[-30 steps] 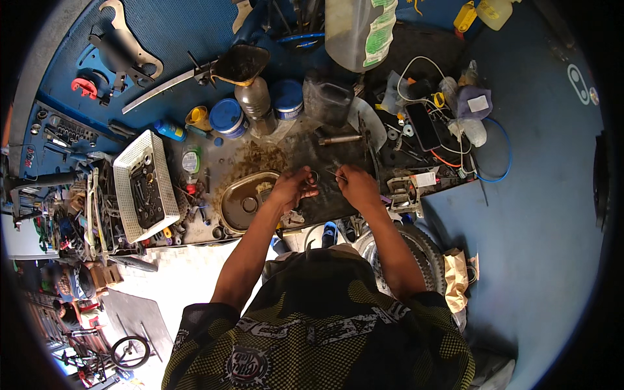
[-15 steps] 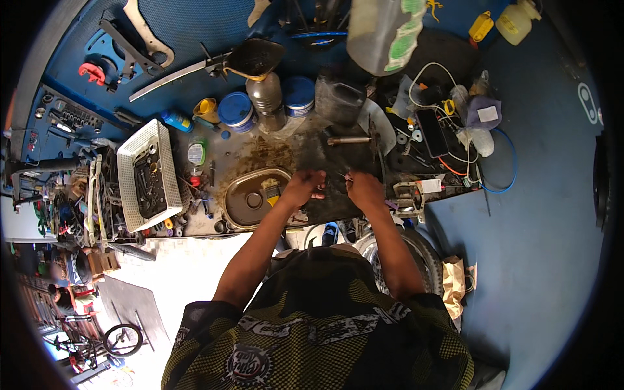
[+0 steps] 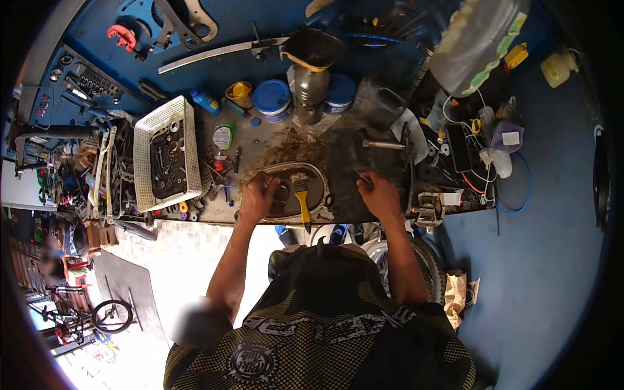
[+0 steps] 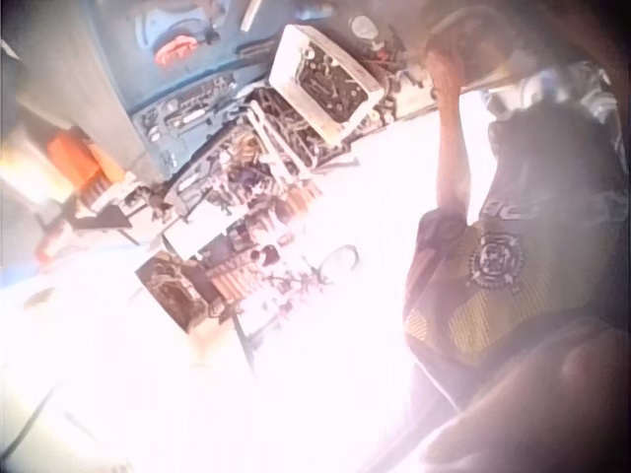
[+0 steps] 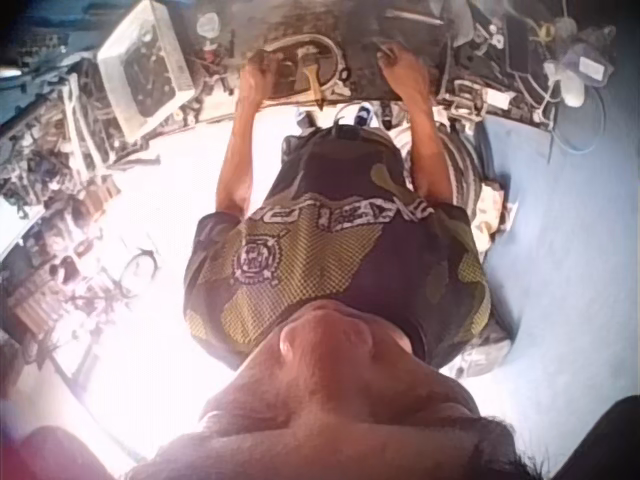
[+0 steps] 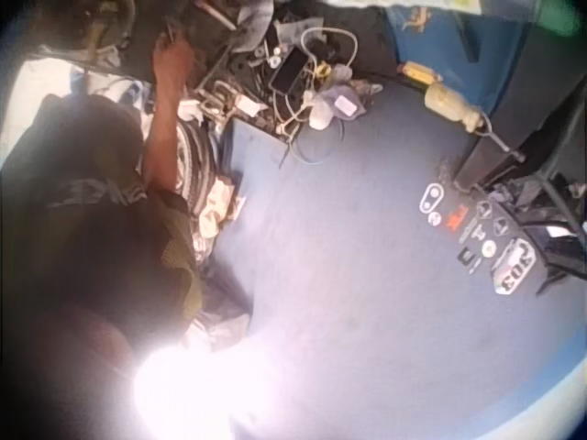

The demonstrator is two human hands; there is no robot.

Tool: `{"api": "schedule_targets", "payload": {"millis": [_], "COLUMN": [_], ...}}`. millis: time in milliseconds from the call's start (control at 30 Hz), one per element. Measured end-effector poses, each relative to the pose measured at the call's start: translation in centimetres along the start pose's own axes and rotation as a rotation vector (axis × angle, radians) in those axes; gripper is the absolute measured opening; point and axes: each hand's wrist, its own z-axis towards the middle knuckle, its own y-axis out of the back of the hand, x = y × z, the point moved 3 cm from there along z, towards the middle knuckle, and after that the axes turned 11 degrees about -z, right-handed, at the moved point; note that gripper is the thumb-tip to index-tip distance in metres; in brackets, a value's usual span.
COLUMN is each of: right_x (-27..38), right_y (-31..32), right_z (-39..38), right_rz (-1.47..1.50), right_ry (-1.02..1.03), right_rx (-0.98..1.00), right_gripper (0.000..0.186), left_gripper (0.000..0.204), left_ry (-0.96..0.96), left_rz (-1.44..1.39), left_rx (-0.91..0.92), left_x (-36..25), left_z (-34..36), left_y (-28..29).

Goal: The person uses a yellow-handled screwdriver to pry and adjust a small circular metal part on a cluttered workbench. They repeatedly pick up, rotate, and scrape the part, then place it back on the bench. The person also briefly handles a small black cylindrical object and a thin metal rod before returning to the circular part.

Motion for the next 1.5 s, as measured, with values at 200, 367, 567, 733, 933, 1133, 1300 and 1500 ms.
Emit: {"api": "schedule_targets", "payload": {"millis": [200, 367, 567, 733, 933, 1133, 1300, 1500], "right_x": [2.5, 3.7, 4.4, 5.3, 8.0, 10.6, 9.4, 8.1], "right_y": [-1.7, -2.4, -2.8, -2.8, -5.2, -8.8, -7.4, -3.5], "right_z": [0.3, 0.1, -0.3, -0.9, -2.4, -4.6, -3.5, -2.4], "right_rz": [-0.010, 0.002, 0.010, -0.059, -0.100, -0.268, -0.254, -0.386], "right_ry": [0.066, 0.120, 0.089, 0.116, 0.170, 0.298, 0.227, 0.258], "right_rx": [0.033, -0.014, 0.042, 0.049, 0.219, 0.258, 0.236, 0.131], "right_gripper": [0.026, 0.026, 0.027, 0.028, 0.040, 0.070, 0.059, 0.036], "left_gripper": [0.028, 0.024, 0.015, 0.019, 0.023, 0.022, 0.022, 0.018], "left_ry": [-0.142, -0.178, 0.102, 0.048, 0.312, 0.414, 0.354, 0.057], "left_rz": [0.454, 0.404, -0.021, -0.172, -0.539, -0.832, -0.685, -0.160], "left_rx": [0.061, -0.022, -0.110, -0.086, -0.039, -0.014, 0.009, 0.090], "left_x": [2.6, 3.3, 4.0, 4.2, 4.8, 4.5, 3.8, 1.3], "left_z": [-2.1, -2.1, -0.8, 0.1, 0.4, 0.4, 0.6, 1.5], "left_y": [0.1, 1.4, 4.7, 6.1, 6.3, 5.6, 4.5, -0.7]}}
